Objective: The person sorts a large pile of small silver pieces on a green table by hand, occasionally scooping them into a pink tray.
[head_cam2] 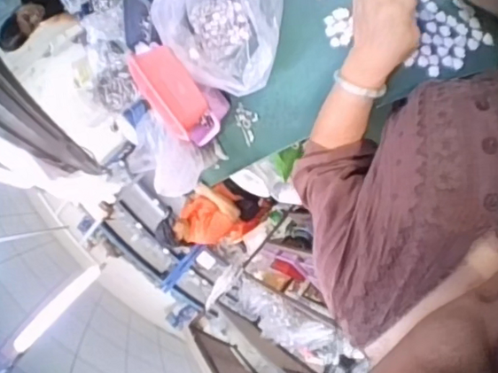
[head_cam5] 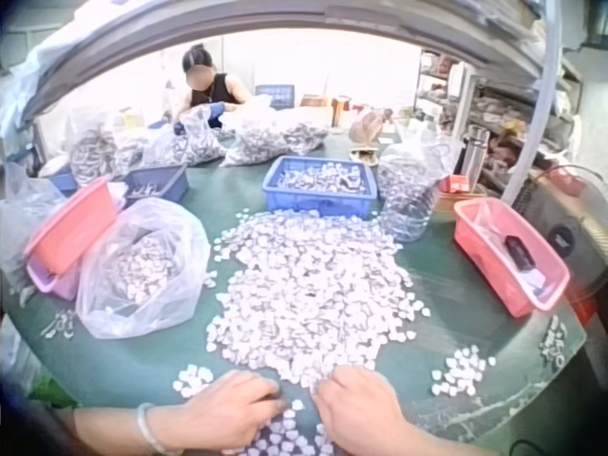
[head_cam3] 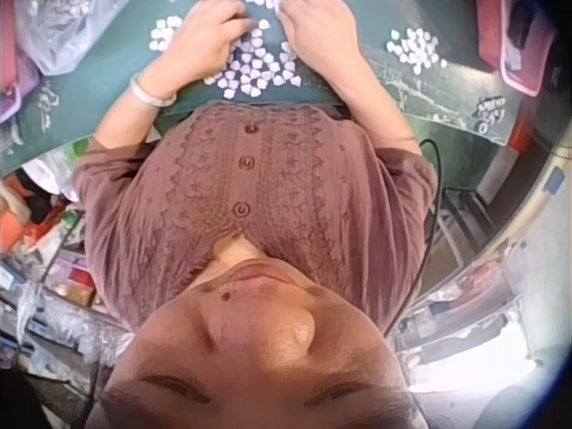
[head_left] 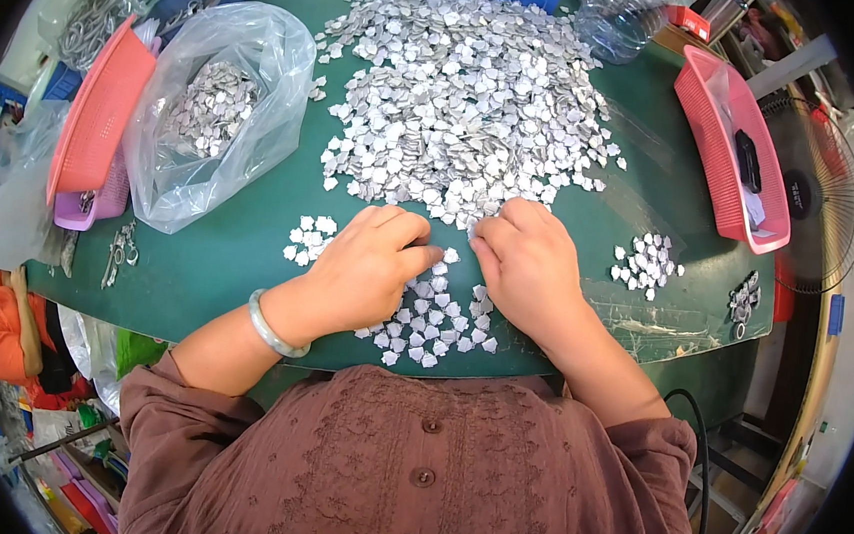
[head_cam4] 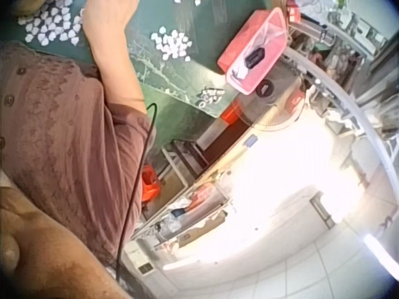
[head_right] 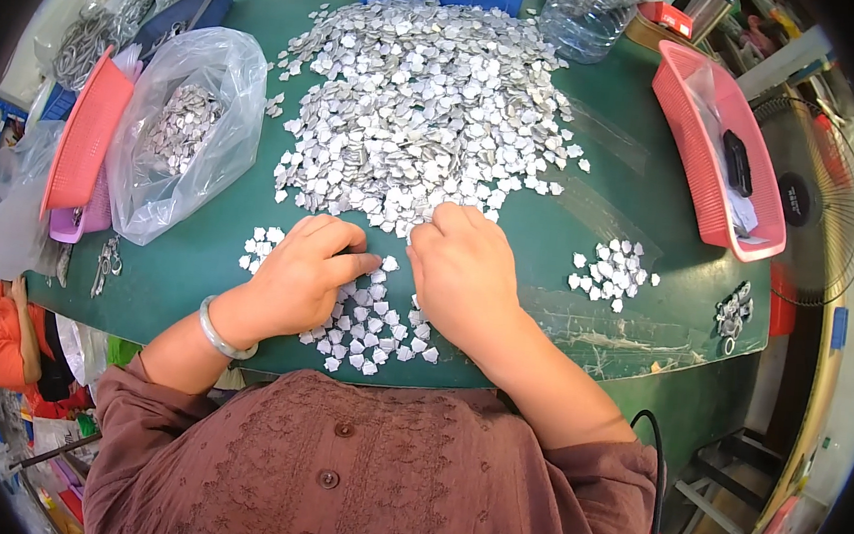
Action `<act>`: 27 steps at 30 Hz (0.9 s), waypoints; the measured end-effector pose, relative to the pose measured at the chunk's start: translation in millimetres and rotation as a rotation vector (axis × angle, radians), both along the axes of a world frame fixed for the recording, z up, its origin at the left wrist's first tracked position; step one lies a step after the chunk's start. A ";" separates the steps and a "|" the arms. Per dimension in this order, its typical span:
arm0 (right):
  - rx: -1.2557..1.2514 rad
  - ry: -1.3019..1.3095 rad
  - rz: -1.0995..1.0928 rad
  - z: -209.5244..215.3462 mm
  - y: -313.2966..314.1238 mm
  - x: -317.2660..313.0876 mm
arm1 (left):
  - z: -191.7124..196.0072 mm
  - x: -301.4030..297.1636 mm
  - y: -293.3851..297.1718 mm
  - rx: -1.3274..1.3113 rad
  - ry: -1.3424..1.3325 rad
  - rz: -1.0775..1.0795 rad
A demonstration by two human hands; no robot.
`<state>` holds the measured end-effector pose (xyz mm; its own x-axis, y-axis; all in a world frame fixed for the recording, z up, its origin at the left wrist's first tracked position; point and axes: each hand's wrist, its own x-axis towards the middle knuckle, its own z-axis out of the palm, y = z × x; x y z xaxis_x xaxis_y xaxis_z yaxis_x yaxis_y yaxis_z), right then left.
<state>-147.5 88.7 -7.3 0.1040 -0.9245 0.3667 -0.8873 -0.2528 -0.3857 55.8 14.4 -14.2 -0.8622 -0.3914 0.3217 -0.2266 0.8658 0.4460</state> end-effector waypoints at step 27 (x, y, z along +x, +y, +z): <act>0.083 -0.052 -0.002 -2.1 -8.2 1.0 | 1.6 6.7 -2.4 0.022 0.052 0.126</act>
<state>-146.5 80.5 -9.5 0.0848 -0.9523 0.2932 -0.8661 -0.2160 -0.4508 62.6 11.9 -12.6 -0.7878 -0.5033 0.3550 -0.3092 0.8216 0.4789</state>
